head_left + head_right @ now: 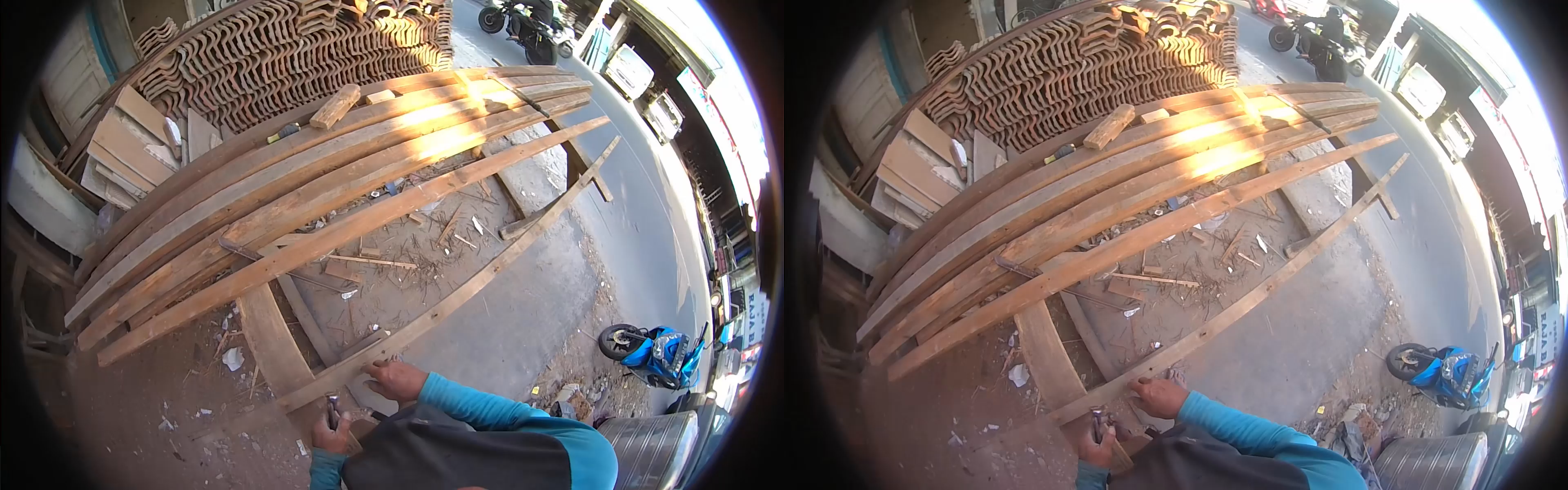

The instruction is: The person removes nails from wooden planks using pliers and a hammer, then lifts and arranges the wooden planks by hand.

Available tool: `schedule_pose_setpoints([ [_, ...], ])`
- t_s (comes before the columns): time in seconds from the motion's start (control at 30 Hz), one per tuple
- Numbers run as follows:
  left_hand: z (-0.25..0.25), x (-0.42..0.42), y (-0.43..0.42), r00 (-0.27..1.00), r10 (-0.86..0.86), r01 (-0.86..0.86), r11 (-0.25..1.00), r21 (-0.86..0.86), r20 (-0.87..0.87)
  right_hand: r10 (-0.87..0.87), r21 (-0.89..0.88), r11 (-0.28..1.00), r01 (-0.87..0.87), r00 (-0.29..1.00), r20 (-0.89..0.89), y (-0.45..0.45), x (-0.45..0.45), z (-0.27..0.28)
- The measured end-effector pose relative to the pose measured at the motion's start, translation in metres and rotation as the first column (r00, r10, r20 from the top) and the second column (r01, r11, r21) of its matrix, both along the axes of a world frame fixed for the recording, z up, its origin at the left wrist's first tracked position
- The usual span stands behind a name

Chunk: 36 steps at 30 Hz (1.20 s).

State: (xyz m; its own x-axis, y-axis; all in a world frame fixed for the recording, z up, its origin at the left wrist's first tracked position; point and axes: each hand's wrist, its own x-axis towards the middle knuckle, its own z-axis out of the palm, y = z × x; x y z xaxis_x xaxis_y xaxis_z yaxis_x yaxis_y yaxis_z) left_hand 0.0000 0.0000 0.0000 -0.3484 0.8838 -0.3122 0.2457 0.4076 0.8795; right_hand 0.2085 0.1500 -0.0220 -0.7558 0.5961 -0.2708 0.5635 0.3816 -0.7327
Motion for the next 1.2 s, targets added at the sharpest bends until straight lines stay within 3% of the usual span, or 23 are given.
schedule_pose_setpoints([
  [0.07,0.033,-0.004,-0.022,0.974,-0.211,0.181,0.940,-0.290,-0.076,-0.035,-0.092,0.995,0.031,0.998,-0.046,-0.022,-0.017,0.005],
  [0.1,-0.016,0.109,0.060,0.980,-0.193,0.197,0.970,-0.144,0.041,-0.022,0.035,0.999,0.018,0.995,0.095,0.063,0.089,0.010],
  [0.17,0.002,0.115,0.045,0.924,-0.377,0.347,0.898,-0.272,-0.064,0.038,-0.016,0.999,-0.035,0.960,0.278,0.041,0.077,0.035],
  [0.3,-0.014,0.132,0.048,0.864,-0.494,0.465,0.856,-0.224,-0.094,0.155,0.058,0.986,-0.158,0.987,0.048,0.034,0.102,0.014],
  [0.4,0.022,0.145,0.063,0.815,-0.552,0.478,0.811,-0.338,-0.174,-0.034,0.054,0.998,0.028,0.995,0.098,0.052,0.153,0.026],
  [0.5,-0.020,0.147,0.047,0.850,-0.500,0.451,0.853,-0.262,-0.167,-0.288,0.153,0.952,0.265,0.944,0.161,0.056,0.227,0.022],
  [0.57,-0.082,0.147,0.036,0.845,-0.490,0.428,0.860,-0.278,-0.213,-0.412,0.171,0.909,0.381,0.884,0.222,0.049,0.272,0.014],
  [0.6,-0.096,0.153,0.027,0.840,-0.482,0.408,0.864,-0.294,-0.250,-0.413,0.166,0.909,0.383,0.883,0.225,0.035,0.289,0.014],
  [0.63,-0.080,0.161,0.028,0.838,-0.485,0.413,0.863,-0.291,-0.251,-0.421,0.164,0.907,0.388,0.852,0.310,0.024,0.304,0.014],
  [0.7,-0.053,0.188,0.034,0.790,-0.602,0.317,0.562,-0.764,-0.115,-0.429,0.177,0.903,0.392,0.805,0.409,-0.002,0.330,0.012],
  [0.77,-0.134,0.194,-0.009,0.804,-0.557,0.241,0.625,-0.743,-0.208,-0.268,0.035,0.959,0.283,0.851,0.451,-0.026,0.346,-0.002],
  [0.83,-0.247,0.198,-0.082,0.974,-0.207,0.099,0.739,-0.667,-0.086,-0.224,-0.051,0.961,0.272,0.873,0.434,-0.036,0.359,0.009],
  [0.87,-0.287,0.203,-0.112,1.000,-0.020,0.004,0.778,-0.629,-0.019,-0.204,-0.048,0.967,0.249,0.879,0.431,-0.038,0.365,0.015],
  [0.9,-0.285,0.213,-0.134,1.000,0.005,-0.014,0.772,-0.635,-0.017,-0.202,-0.045,0.969,0.242,0.885,0.420,-0.040,0.369,0.020],
  [1.03,-0.260,0.263,-0.139,0.982,-0.157,0.047,0.750,-0.660,-0.108,-0.242,0.026,0.968,0.248,0.910,0.337,-0.011,0.392,0.024],
  [1.2,-0.244,0.303,-0.110,0.973,-0.151,0.014,0.794,-0.607,-0.174,-0.236,0.058,0.972,0.229,0.952,0.197,0.056,0.418,0.023],
])
